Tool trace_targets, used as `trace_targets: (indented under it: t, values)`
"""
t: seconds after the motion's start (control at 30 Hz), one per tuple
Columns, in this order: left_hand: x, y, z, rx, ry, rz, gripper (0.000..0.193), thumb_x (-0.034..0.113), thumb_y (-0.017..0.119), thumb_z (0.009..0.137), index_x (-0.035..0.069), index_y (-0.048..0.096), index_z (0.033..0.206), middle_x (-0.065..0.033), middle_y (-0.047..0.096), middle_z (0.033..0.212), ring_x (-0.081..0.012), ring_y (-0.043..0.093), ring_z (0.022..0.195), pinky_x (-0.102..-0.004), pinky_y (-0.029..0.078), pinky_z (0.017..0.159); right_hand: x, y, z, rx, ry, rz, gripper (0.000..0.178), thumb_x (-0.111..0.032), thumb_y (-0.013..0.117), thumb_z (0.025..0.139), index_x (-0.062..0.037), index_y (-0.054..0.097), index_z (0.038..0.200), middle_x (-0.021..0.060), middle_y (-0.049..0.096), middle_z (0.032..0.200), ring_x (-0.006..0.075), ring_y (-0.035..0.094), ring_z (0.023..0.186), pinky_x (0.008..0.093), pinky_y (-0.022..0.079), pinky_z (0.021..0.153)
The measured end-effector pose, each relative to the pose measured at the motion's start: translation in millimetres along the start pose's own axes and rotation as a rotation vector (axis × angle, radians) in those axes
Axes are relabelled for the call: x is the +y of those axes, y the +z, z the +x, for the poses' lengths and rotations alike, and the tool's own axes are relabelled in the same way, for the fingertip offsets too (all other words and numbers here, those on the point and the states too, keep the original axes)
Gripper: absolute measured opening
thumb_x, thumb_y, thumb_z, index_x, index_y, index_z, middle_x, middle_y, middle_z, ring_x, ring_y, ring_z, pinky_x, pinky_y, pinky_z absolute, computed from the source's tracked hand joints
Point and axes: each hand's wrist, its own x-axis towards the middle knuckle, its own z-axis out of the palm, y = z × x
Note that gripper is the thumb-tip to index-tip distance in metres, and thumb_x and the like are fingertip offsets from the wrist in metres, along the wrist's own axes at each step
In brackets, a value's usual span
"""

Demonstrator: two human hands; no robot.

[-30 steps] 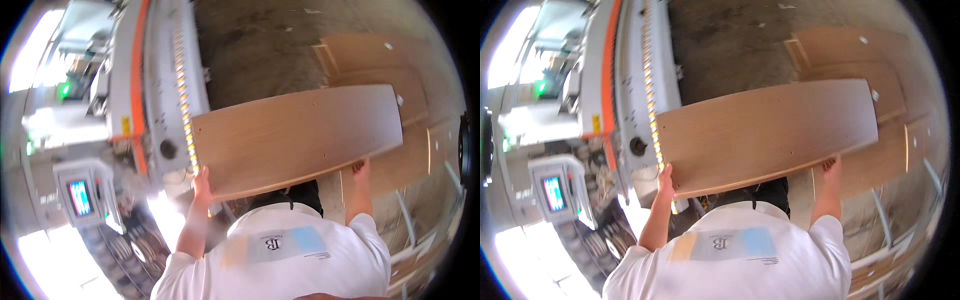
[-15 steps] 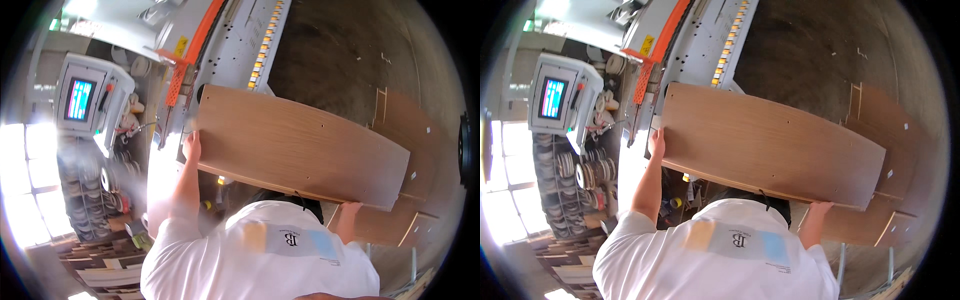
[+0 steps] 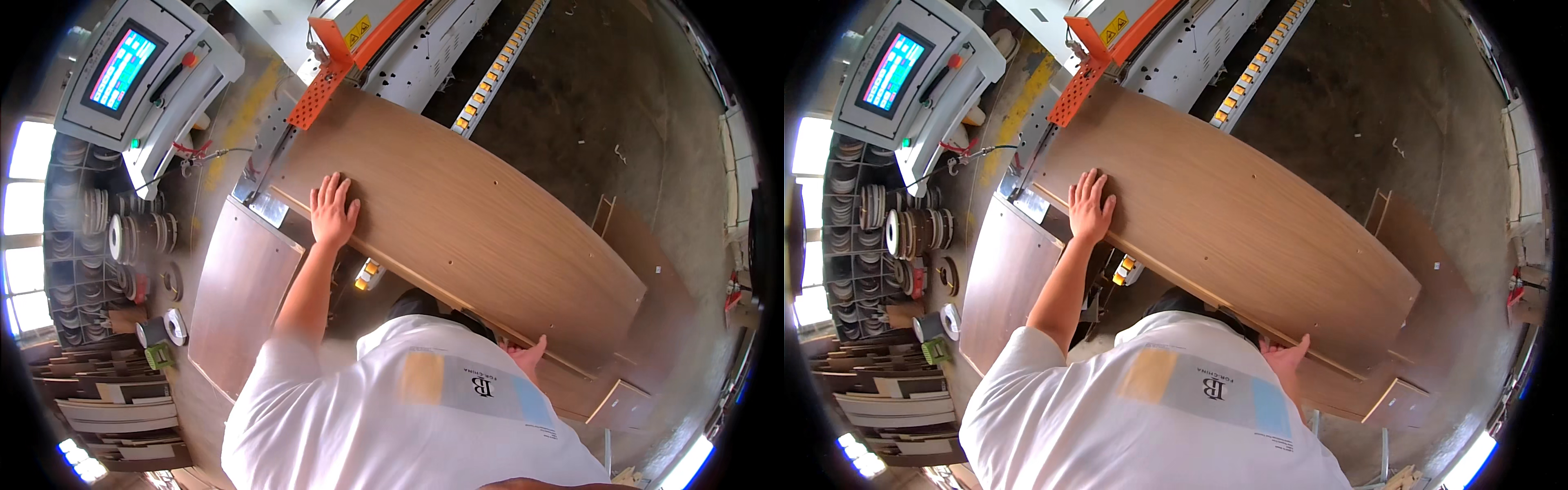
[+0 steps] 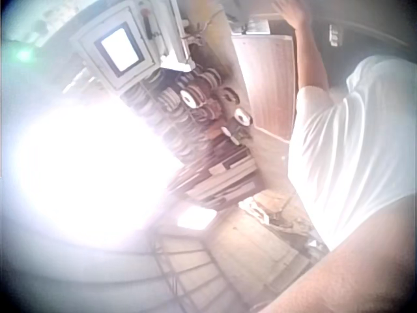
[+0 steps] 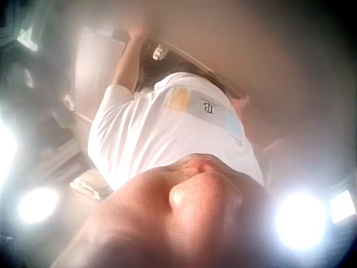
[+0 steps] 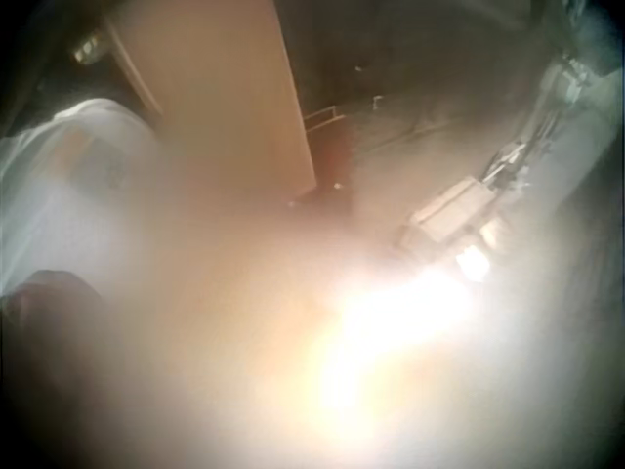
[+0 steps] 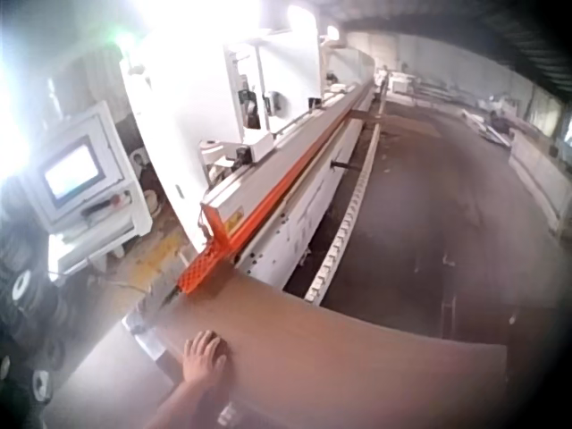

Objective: The person repeatedly picks up flat wooden panels from a pile on the floor, places them on a machine's conveyor belt, and uses a handheld tool to apply a strip along the edges. The person then removes the processed panels and stacks them nearby, repeating the cycle with multiple pieces.

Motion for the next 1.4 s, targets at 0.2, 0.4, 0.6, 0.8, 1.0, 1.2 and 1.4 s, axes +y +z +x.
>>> trace_targets:
  t: [0.2, 0.4, 0.6, 0.8, 1.0, 1.2, 1.4]
  values:
    - [-35.5, -4.7, 25.0, 0.033, -0.007, -0.054, 0.051, 0.038, 0.059, 0.096, 0.017, 0.053, 0.142, -0.0043, 0.042, 0.157, -0.0253, 0.031, 0.149, -0.0479, 0.019, 0.124, 22.1, 20.6, -19.3, -0.128, 0.084, -0.155, 0.069, -0.06, 0.069, 0.086, -0.0097, 0.054, 0.132, 0.0105, 0.058, 0.125, 0.026, 0.059, 0.113, 0.046, 0.049, 0.104]
    - [-37.7, -3.5, 33.7, 0.08, -0.001, -0.088, 0.048, 0.036, 0.061, 0.095, 0.016, 0.056, 0.138, -0.0047, 0.045, 0.155, -0.0265, 0.034, 0.147, -0.0489, 0.022, 0.123, 11.6, 26.1, 3.8, -0.126, 0.112, -0.237, 0.06, -0.056, 0.071, 0.089, -0.009, 0.058, 0.125, 0.0093, 0.063, 0.116, 0.0242, 0.064, 0.103, 0.0388, 0.058, 0.091]
    - [-29.2, 5.3, 60.1, 0.106, 0.006, -0.095, 0.048, 0.037, 0.062, 0.094, 0.017, 0.056, 0.138, -0.0043, 0.046, 0.154, -0.0262, 0.036, 0.146, -0.0489, 0.022, 0.123, 8.1, 67.1, 4.2, -0.018, -0.084, -0.248, 0.06, -0.057, 0.071, 0.089, -0.0127, 0.058, 0.126, 0.0074, 0.061, 0.119, 0.0225, 0.063, 0.103, 0.0384, 0.06, 0.085]
    - [-13.6, 29.2, 106.5, 0.179, 0.047, -0.085, 0.046, 0.038, 0.061, 0.095, 0.018, 0.058, 0.136, -0.0039, 0.049, 0.151, -0.0259, 0.037, 0.145, -0.0505, 0.023, 0.121, -18.9, 100.4, 33.4, -0.069, -0.105, -0.176, 0.057, -0.051, 0.067, 0.094, -0.0088, 0.056, 0.132, 0.0081, 0.059, 0.129, 0.0242, 0.058, 0.119, 0.0435, 0.053, 0.102]
    - [-2.5, 54.2, 156.3, 0.23, 0.155, -0.035, 0.041, 0.035, 0.063, 0.093, 0.017, 0.062, 0.131, -0.0066, 0.056, 0.144, -0.0325, 0.046, 0.137, -0.0512, 0.031, 0.116, -39.2, 145.1, 33.1, -0.359, -0.09, 0.004, 0.041, -0.025, 0.059, 0.101, -0.0059, 0.052, 0.136, 0.0118, 0.052, 0.141, 0.0303, 0.053, 0.127, 0.0514, 0.04, 0.114]
    - [73.4, 72.5, 154.2, 0.371, 0.187, -0.101, 0.026, 0.02, 0.062, 0.093, 0.009, 0.069, 0.115, -0.0062, 0.069, 0.119, -0.0288, 0.06, 0.116, -0.0436, 0.046, 0.099, -38.6, 131.9, 62.9, -0.428, -0.476, -0.338, 0.054, -0.03, 0.072, 0.094, -0.0003, 0.051, 0.134, 0.0166, 0.06, 0.127, 0.0268, 0.061, 0.118, 0.0427, 0.058, 0.091]
    - [236.9, 111.8, 4.6, -0.374, 0.078, -1.443, 0.016, 0.005, 0.063, 0.097, 0.003, 0.07, 0.111, -0.0045, 0.069, 0.1, -0.0172, 0.064, 0.086, -0.0342, 0.054, 0.082, -55.2, 41.9, 111.6, -0.383, -0.408, -0.671, 0.048, -0.038, 0.072, 0.093, -0.0027, 0.061, 0.125, 0.0101, 0.069, 0.115, 0.0198, 0.067, 0.104, 0.0334, 0.056, 0.085]
